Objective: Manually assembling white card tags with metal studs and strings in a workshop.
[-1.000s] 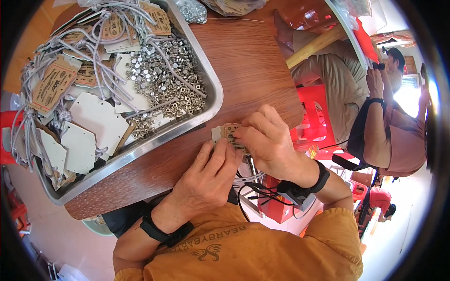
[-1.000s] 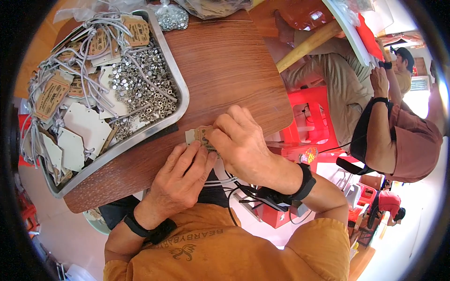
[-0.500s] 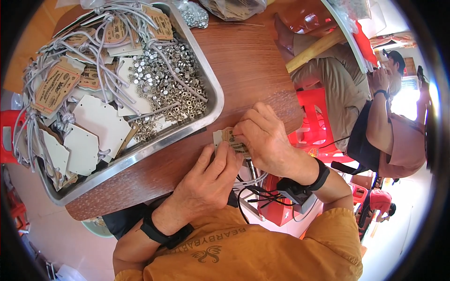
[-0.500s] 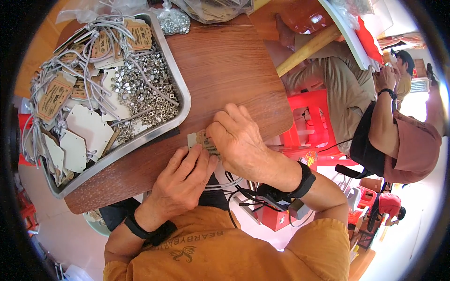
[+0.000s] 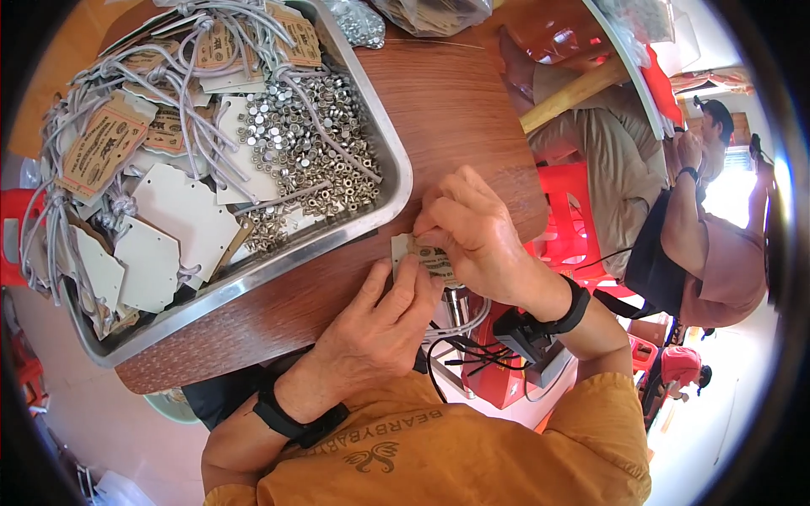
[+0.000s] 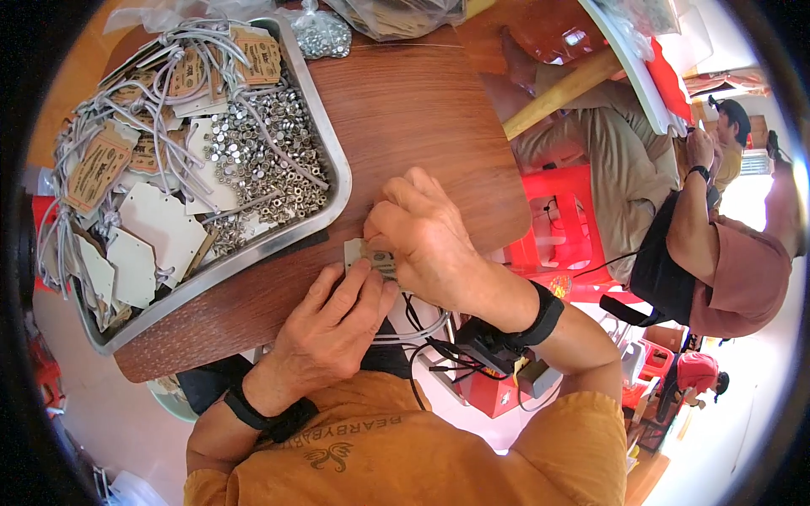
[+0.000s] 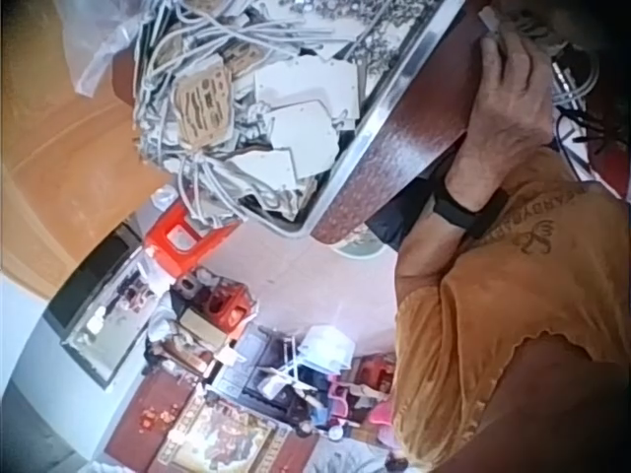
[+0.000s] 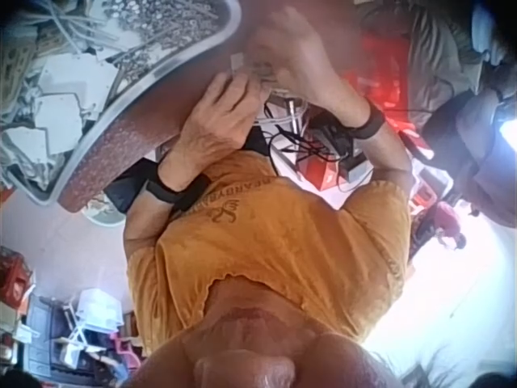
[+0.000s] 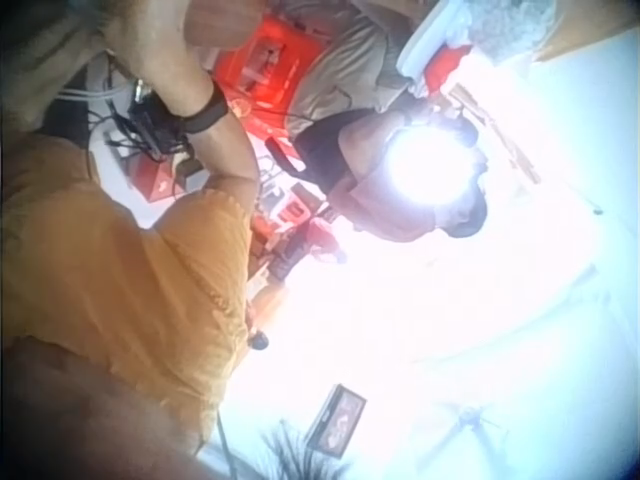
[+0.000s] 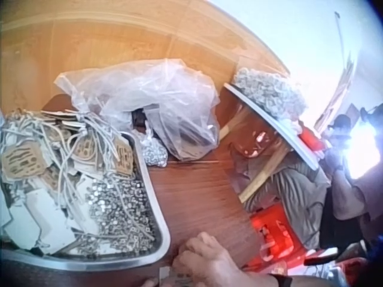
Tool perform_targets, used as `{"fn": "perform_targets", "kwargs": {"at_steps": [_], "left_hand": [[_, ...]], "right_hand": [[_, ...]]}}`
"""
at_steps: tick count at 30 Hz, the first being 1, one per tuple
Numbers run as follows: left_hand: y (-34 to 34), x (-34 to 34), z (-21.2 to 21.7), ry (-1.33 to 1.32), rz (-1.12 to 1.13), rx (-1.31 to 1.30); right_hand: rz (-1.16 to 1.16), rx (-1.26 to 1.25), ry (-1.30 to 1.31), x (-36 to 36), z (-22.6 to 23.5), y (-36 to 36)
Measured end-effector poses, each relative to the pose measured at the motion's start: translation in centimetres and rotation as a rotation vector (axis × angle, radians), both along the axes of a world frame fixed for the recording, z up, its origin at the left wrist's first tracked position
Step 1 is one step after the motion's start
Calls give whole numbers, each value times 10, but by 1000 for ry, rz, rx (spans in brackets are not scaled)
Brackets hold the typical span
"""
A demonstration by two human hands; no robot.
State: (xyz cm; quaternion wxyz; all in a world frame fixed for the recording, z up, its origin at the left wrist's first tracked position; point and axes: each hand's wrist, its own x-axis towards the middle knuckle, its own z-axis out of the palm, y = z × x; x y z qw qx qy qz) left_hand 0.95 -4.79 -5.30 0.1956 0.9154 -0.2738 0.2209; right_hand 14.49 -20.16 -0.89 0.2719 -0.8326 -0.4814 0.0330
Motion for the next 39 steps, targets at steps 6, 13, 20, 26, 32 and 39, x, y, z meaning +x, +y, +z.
{"fn": "perform_targets", "kwargs": {"at_steps": [6, 13, 20, 26, 32, 39], "left_hand": [[0, -2, -1, -16, 16, -15], [-1, 0, -1, -29, 19, -17], [0, 0, 0, -31, 14, -2], [1, 0, 0, -19, 1, 0], [2, -2, -2, -15, -14, -15], [1, -2, 1, -14, -28, -6]], "right_hand": [[-5, 10, 55, -2, 1, 3], [-46, -67, 77, 0, 5, 6], [-176, -126, 172, -1, 6, 8], [-143, -218, 82, -2, 14, 21], [-92, -293, 91, 6, 12, 27], [-123, -389, 131, 10, 19, 30]]}}
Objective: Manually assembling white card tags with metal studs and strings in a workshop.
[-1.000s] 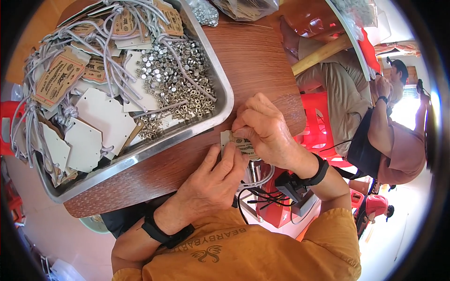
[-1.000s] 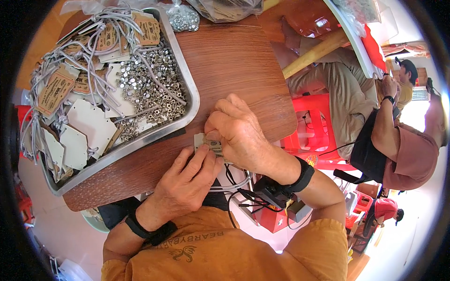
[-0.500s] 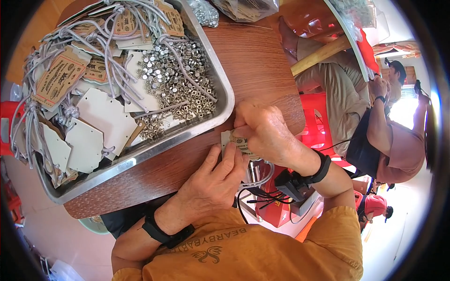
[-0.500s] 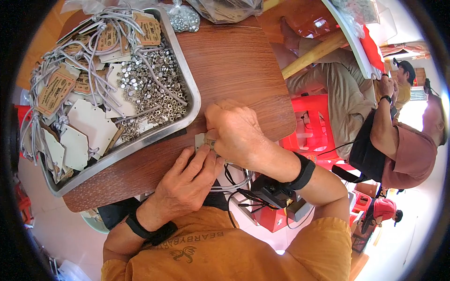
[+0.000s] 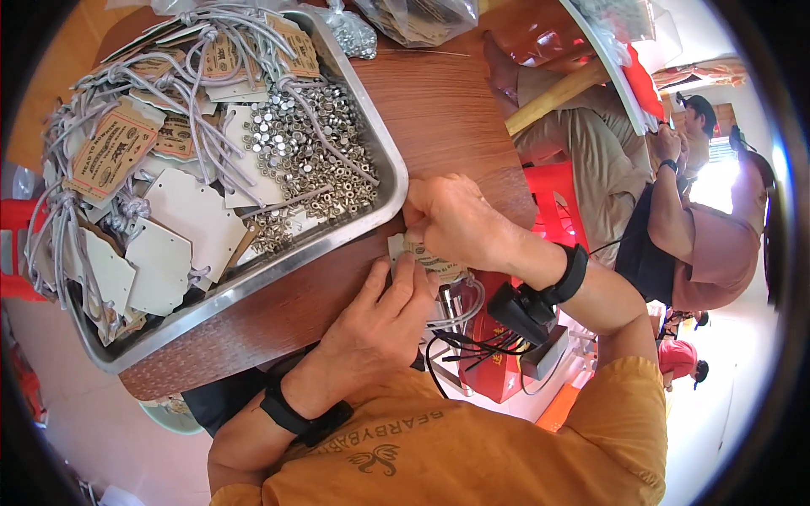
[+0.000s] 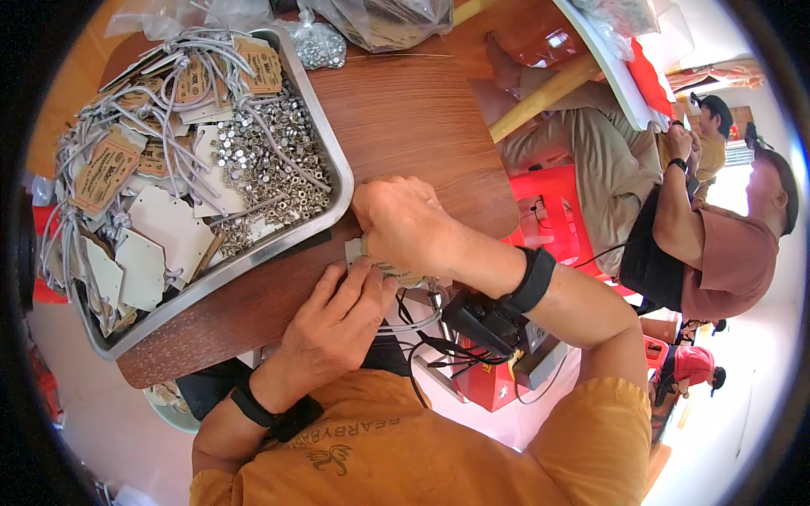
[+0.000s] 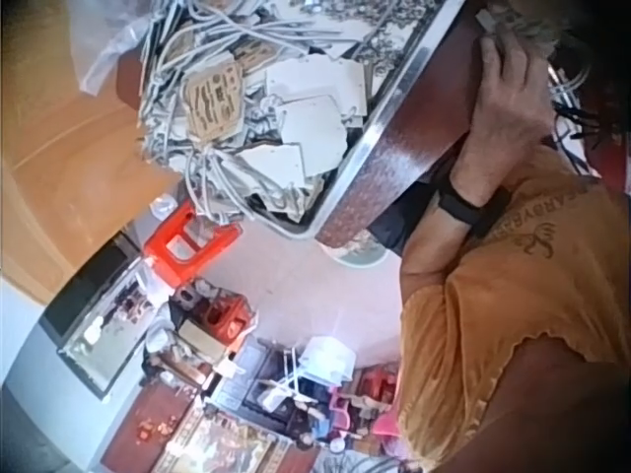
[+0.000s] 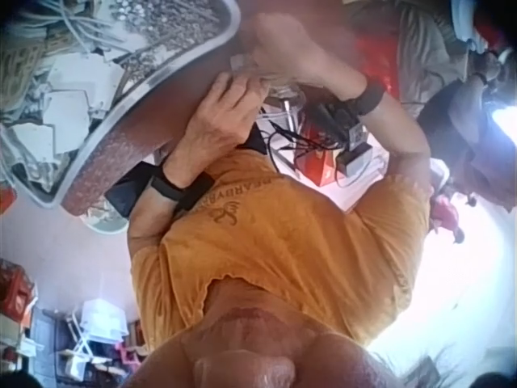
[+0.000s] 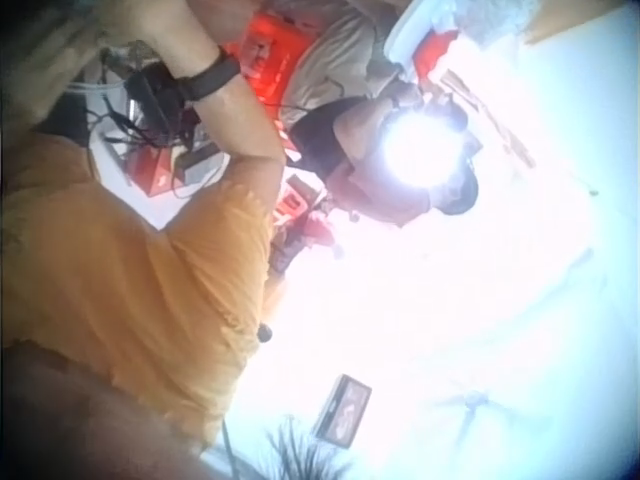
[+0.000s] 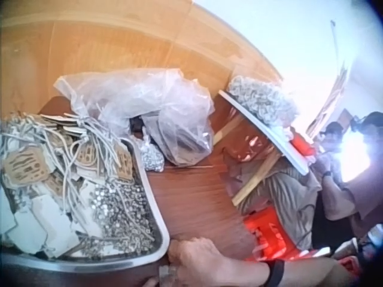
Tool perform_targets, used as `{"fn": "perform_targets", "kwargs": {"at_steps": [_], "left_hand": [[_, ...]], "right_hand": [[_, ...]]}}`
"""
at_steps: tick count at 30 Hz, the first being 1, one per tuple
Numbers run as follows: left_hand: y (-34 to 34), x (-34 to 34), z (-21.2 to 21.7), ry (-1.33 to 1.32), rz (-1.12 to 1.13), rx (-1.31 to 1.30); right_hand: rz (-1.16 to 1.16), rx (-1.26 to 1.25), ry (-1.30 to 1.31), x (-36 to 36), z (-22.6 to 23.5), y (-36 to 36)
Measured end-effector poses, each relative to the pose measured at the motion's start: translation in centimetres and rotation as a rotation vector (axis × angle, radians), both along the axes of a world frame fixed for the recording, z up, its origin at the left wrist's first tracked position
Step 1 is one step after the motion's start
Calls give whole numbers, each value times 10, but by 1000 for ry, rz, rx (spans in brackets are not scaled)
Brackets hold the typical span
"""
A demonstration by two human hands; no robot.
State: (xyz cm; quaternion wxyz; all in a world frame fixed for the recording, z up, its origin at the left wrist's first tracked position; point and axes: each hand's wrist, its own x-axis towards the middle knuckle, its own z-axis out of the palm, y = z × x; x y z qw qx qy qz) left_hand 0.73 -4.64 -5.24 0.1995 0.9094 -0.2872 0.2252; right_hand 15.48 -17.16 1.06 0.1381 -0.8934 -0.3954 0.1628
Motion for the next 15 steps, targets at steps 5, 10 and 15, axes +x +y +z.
{"fn": "perform_targets", "kwargs": {"at_steps": [5, 10, 15], "left_hand": [[-5, 3, -2, -90, 80, 2], [-2, -4, -1, -136, 97, -184], [10, -13, 30, -70, 141, -449]], "right_hand": [[-90, 149, 317, 5, 5, -10], [-219, 375, 281, -9, 15, -51], [-335, 536, 266, -31, 23, -79]]}}
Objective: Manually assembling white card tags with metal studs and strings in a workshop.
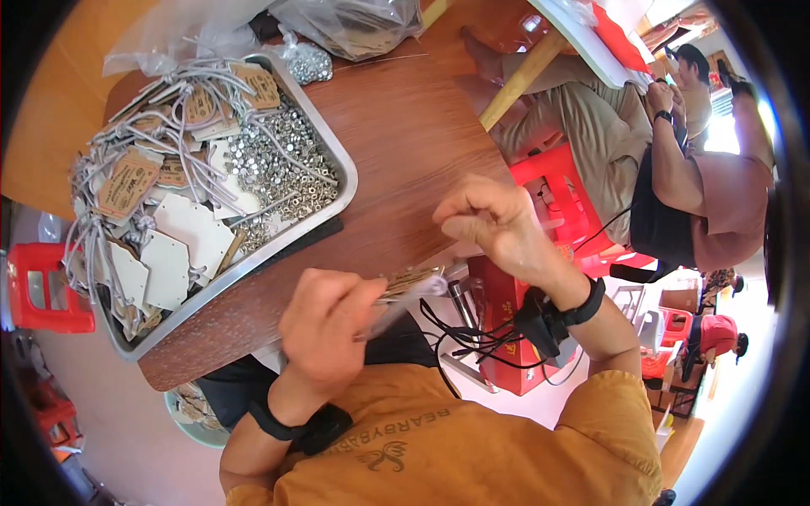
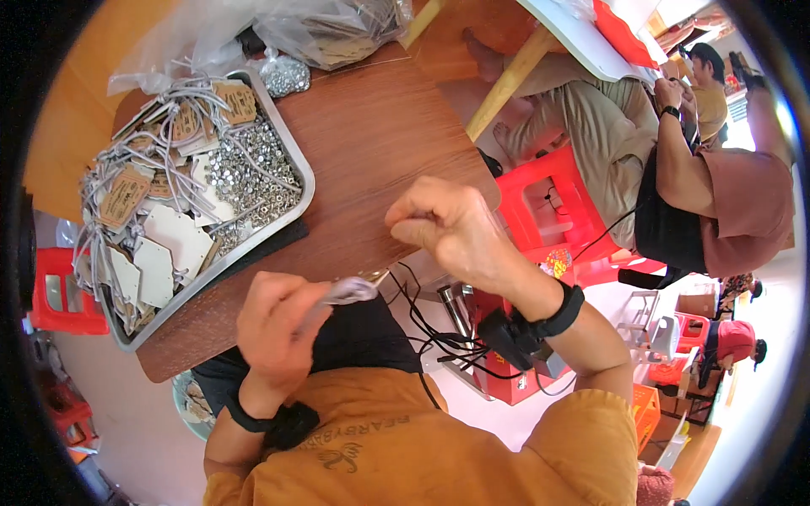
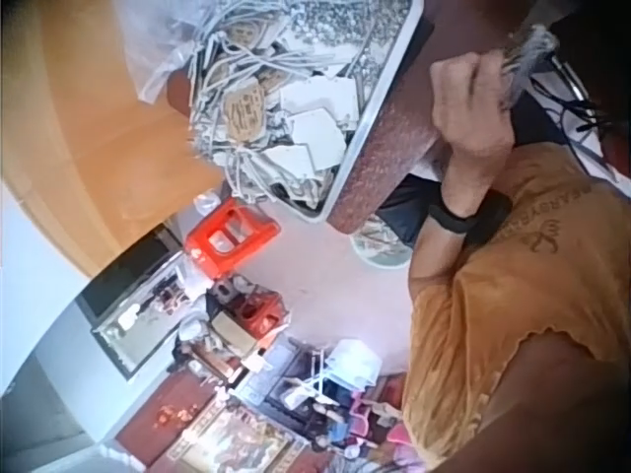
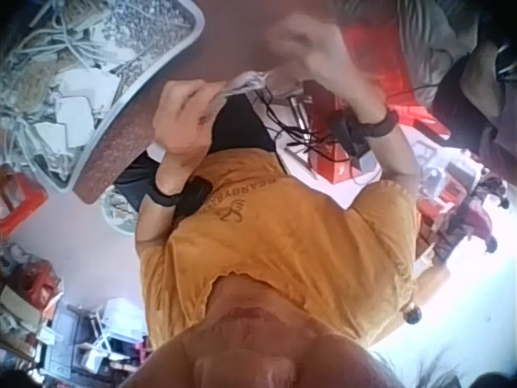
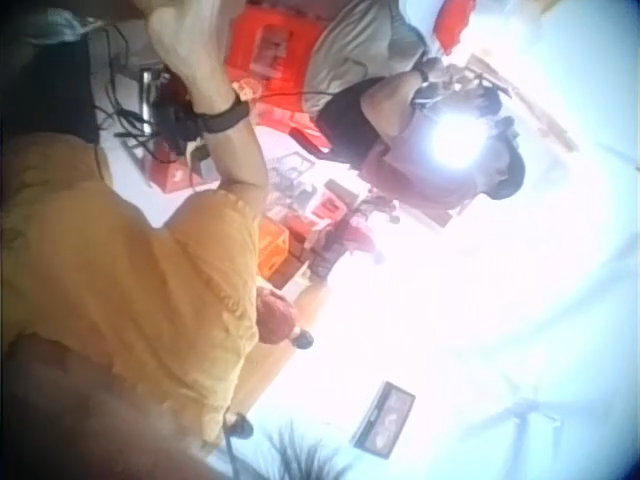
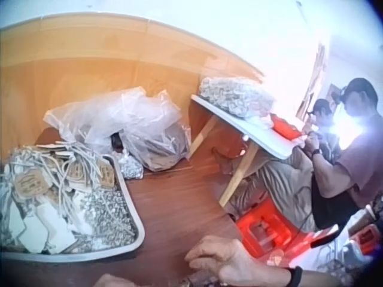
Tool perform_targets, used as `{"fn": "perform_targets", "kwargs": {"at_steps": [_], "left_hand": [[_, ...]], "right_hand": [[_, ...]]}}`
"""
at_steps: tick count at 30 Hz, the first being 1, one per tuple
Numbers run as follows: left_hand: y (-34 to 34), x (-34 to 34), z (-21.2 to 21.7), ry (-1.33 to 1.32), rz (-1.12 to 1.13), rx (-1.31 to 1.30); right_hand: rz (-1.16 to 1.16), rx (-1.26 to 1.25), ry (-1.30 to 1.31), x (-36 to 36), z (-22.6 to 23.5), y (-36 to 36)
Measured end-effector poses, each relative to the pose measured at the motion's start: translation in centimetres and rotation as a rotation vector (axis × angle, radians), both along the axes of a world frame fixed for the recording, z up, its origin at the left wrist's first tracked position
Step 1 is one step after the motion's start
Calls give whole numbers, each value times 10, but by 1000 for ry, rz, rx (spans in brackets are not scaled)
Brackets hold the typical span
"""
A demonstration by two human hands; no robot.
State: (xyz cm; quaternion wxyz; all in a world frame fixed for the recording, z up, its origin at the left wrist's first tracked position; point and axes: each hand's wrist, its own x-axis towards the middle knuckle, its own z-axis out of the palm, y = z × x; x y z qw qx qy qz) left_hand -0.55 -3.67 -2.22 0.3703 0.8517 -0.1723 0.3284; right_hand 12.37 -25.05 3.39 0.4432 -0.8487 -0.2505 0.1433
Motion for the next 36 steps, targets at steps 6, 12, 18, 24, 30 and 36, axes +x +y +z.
{"fn": "perform_targets", "kwargs": {"at_steps": [6, 12, 18, 24, 30, 36], "left_hand": [[13, -18, 7, 241, -50, -800], [25, -41, -1, 292, -72, -943], [33, -58, 11, 328, -117, -977], [45, -67, 39, 170, 11, -555], [49, -75, 38, 126, 43, -391], [51, -79, 40, 234, 31, -442]], "right_hand": [[239, 344, -56, -31, 7, 9], [356, 467, -325, -55, 8, 51], [444, 494, -614, -62, -1, 72], [485, 464, -827, -73, -6, 87], [500, 460, -944, -78, -9, 98], [466, 498, -953, -79, -15, 102]]}}
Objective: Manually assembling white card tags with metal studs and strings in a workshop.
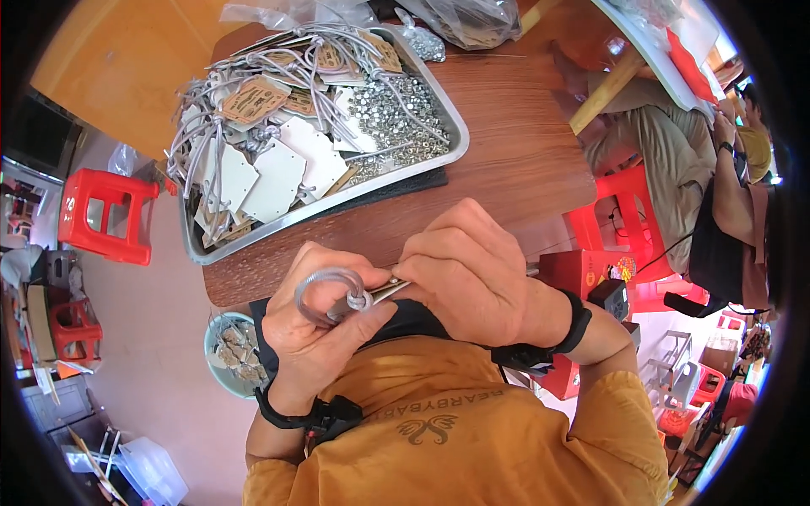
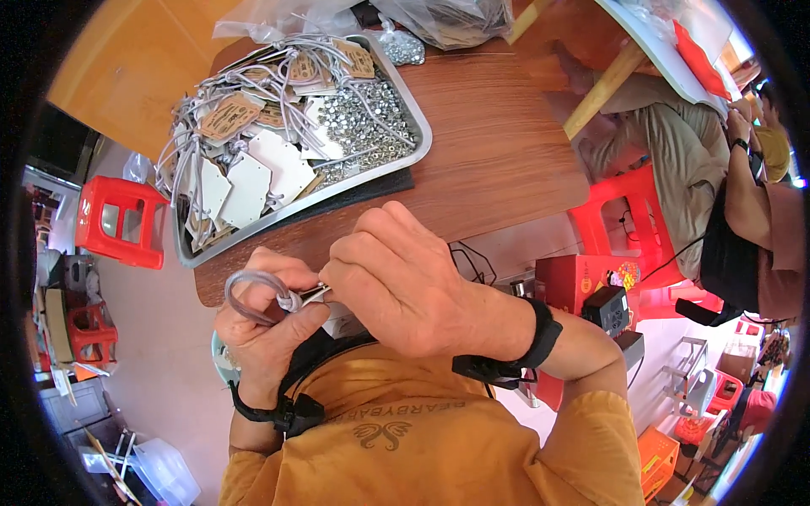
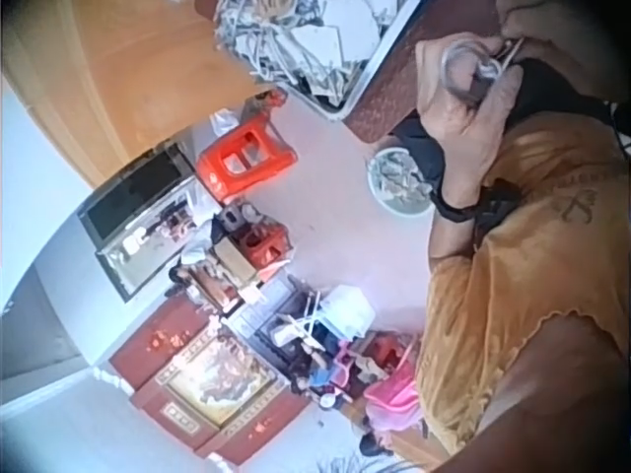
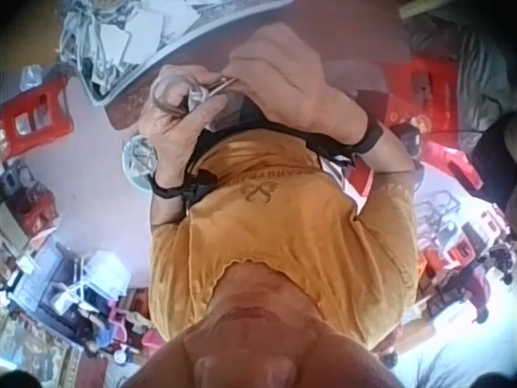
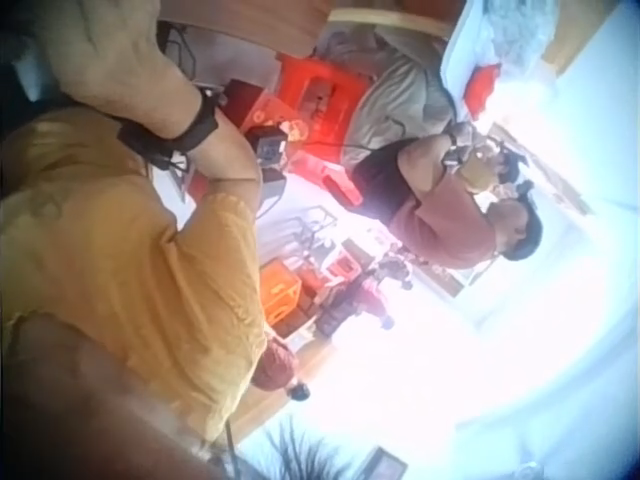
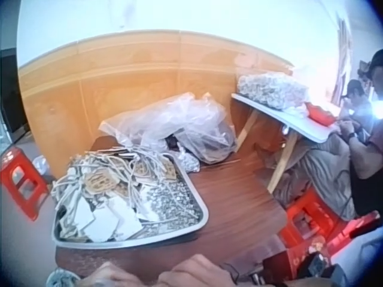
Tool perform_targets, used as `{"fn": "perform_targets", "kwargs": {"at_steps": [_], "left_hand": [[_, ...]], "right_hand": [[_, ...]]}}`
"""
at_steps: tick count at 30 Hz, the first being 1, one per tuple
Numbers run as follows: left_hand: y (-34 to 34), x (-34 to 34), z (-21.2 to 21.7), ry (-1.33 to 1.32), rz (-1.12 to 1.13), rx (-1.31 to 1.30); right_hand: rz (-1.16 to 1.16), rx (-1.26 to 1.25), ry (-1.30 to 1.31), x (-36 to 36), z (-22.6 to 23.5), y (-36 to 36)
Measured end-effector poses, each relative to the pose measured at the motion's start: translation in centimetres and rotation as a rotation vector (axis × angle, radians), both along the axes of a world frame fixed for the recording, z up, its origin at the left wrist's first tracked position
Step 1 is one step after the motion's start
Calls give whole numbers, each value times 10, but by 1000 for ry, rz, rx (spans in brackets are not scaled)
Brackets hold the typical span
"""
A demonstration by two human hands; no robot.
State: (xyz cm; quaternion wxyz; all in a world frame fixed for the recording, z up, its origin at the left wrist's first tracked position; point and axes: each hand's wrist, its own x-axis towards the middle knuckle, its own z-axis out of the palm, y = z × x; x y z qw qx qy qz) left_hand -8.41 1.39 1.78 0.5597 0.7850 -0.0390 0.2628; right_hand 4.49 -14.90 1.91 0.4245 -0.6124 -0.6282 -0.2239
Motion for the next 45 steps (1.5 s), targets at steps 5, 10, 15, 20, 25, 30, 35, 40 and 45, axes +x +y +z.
{"fn": "perform_targets", "kwargs": {"at_steps": [5, 10, 15, 20, 25, 30, 35, 40, 45], "left_hand": [[-3, 1, -2, 54, 19, -114], [3, 1, -12, 20, -22, -217], [2, -1, -15, 60, 23, -308], [1, 2, -18, -18, 24, -253], [5, 3, -16, -73, 45, -64], [6, -2, -12, -52, 75, 95], [6, -8, -8, 3, 20, 104], [4, -11, -6, 13, 17, 64], [6, -10, -5, -4, -5, 78]], "right_hand": [[27, -44, 148, 1, -2, 2], [149, -93, 355, 2, 0, 4], [182, -103, 396, 1, -3, 7], [178, -90, 391, -1, -9, 9], [146, -97, 293, -3, -8, 10], [159, -128, 251, -2, -8, 11], [281, -77, 300, -2, -12, 18], [329, -34, 308, -5, -13, 23], [344, 17, 276, -7, -14, 25]]}}
